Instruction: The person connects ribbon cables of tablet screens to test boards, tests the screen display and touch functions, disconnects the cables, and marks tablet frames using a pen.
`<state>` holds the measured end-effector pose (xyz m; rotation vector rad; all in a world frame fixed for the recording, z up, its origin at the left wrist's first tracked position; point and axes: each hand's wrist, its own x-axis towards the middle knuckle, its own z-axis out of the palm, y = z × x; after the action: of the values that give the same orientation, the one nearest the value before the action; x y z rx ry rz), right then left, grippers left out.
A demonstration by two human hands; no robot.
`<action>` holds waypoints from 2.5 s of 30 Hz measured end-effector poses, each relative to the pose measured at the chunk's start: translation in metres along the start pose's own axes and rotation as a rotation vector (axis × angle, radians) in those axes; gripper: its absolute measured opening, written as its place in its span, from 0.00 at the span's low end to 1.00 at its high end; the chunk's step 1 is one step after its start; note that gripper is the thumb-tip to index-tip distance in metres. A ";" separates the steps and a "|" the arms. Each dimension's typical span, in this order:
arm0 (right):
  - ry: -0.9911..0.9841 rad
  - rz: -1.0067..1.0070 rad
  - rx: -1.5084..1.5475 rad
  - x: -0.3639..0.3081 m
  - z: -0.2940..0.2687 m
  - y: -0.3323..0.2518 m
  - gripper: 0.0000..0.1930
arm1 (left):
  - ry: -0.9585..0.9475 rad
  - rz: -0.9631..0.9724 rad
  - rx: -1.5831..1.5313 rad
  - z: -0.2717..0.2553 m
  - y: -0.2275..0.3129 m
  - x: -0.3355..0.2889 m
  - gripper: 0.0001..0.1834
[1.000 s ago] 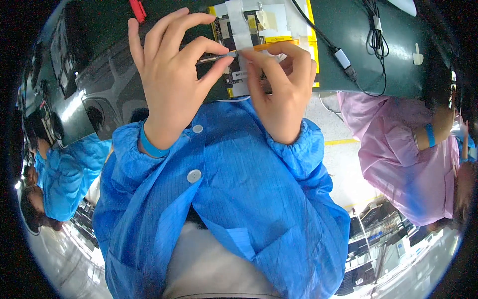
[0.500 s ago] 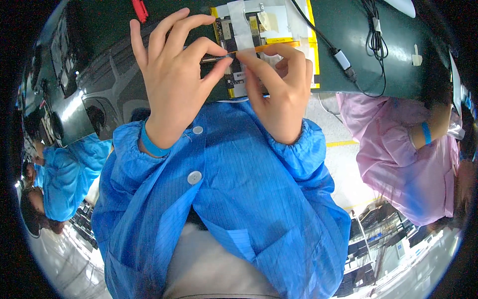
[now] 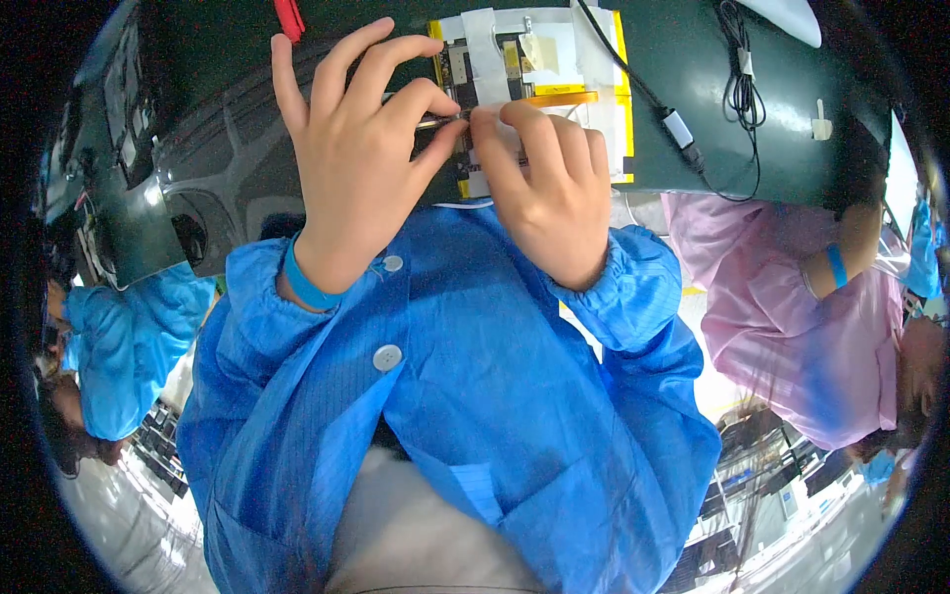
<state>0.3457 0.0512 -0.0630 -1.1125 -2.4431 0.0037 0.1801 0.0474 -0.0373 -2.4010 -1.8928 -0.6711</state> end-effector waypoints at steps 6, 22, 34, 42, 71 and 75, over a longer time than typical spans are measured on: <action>-0.061 -0.118 -0.032 0.014 -0.008 0.000 0.15 | -0.003 -0.014 0.039 -0.002 -0.001 -0.002 0.08; 0.015 0.181 0.118 0.044 0.005 0.039 0.14 | 0.197 -0.461 -0.230 -0.117 -0.142 -0.079 0.17; 0.021 0.192 -0.082 0.041 0.008 0.027 0.16 | 0.245 -0.546 -0.641 -0.101 -0.215 -0.068 0.13; 0.020 0.146 -0.128 0.041 0.012 0.031 0.14 | 0.337 -0.483 -0.661 -0.098 -0.223 -0.078 0.20; -0.120 -0.129 -0.066 0.056 -0.005 -0.117 0.18 | 0.501 -0.649 -0.864 -0.081 -0.181 -0.159 0.21; -0.207 -0.304 0.147 0.069 0.014 -0.167 0.21 | 0.511 -0.612 -1.047 -0.081 -0.171 -0.151 0.23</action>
<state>0.1813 -0.0093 -0.0174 -0.7003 -2.7222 0.2090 -0.0320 -0.0679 -0.0574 -1.5018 -2.2958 -2.5157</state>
